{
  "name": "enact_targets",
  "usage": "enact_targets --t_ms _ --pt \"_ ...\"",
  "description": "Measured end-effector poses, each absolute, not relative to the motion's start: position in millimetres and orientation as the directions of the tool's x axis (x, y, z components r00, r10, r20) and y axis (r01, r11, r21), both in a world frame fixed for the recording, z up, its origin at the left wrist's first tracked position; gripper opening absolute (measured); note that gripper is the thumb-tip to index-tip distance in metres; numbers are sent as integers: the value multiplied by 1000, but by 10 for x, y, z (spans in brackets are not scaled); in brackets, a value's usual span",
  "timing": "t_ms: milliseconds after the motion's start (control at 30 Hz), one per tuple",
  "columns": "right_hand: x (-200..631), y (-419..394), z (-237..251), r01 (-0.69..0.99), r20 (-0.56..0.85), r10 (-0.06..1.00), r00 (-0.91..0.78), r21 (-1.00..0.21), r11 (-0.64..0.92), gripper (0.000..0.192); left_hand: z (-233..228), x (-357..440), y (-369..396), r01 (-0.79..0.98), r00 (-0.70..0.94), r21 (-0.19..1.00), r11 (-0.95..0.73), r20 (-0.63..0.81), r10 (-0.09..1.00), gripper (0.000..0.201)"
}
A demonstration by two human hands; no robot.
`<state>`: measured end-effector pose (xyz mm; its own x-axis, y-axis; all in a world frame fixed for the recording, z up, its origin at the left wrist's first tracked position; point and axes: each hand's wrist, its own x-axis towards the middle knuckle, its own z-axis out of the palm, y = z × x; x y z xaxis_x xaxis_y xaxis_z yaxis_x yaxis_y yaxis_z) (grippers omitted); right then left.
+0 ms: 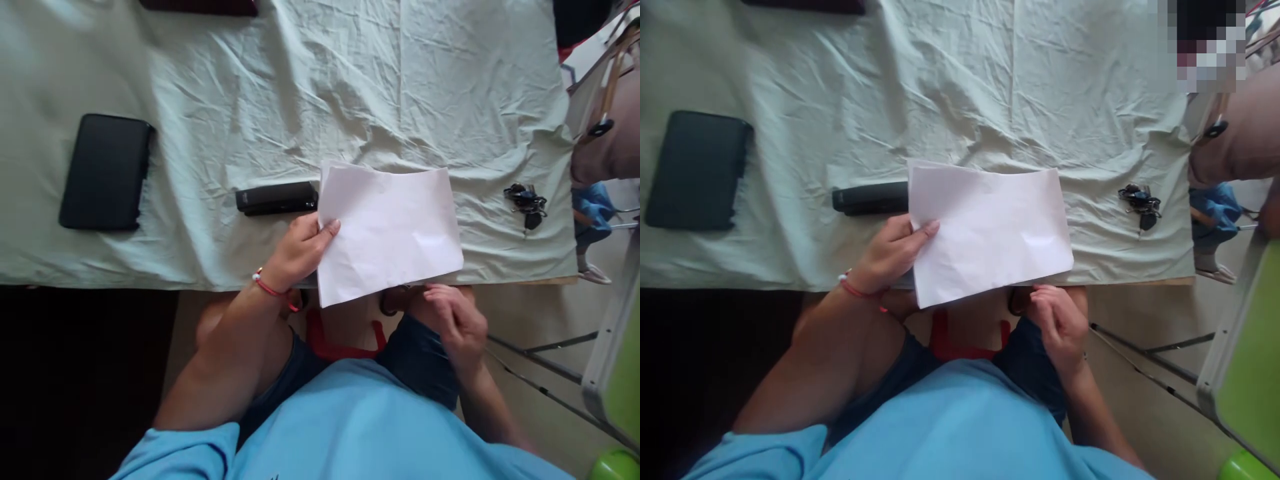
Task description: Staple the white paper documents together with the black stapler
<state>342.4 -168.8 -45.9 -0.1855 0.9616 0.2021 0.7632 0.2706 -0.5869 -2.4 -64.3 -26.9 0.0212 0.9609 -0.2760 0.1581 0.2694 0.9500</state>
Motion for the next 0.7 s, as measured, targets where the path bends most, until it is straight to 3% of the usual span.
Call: enact_targets --t_ms 33,67,100,167,233,367,533,700 --pt "3422 -1769 -466 775 228 955 -187 -564 286 16 -246 -34 -636 224 28 942 250 -263 964 36" --pt "3448 -1881 -476 807 265 945 -190 -507 304 20 -224 -44 -631 278 47 933 229 -251 967 36" --pt "3501 -2017 -486 874 297 928 -225 -359 327 27 -206 -57 -629 318 66 925 208 -241 968 36" --pt "3664 -2316 -498 914 261 910 -321 -167 370 38 -177 -89 -637 380 92 909 172 -222 971 34" --pt "3848 -2584 -484 913 212 905 -369 -101 396 42 -158 -127 -662 443 97 883 157 -221 970 33" --pt "4104 -2847 -376 946 166 940 -298 -84 314 37 -132 -185 -709 510 86 843 169 -246 965 34" --pt "4200 -2716 -166 957 84 975 -207 -190 220 26 -106 -209 -701 500 137 853 152 -251 958 36" --pt "4199 -2271 -192 962 107 984 -139 -222 160 32 -105 -240 -668 500 181 856 135 -255 950 37"
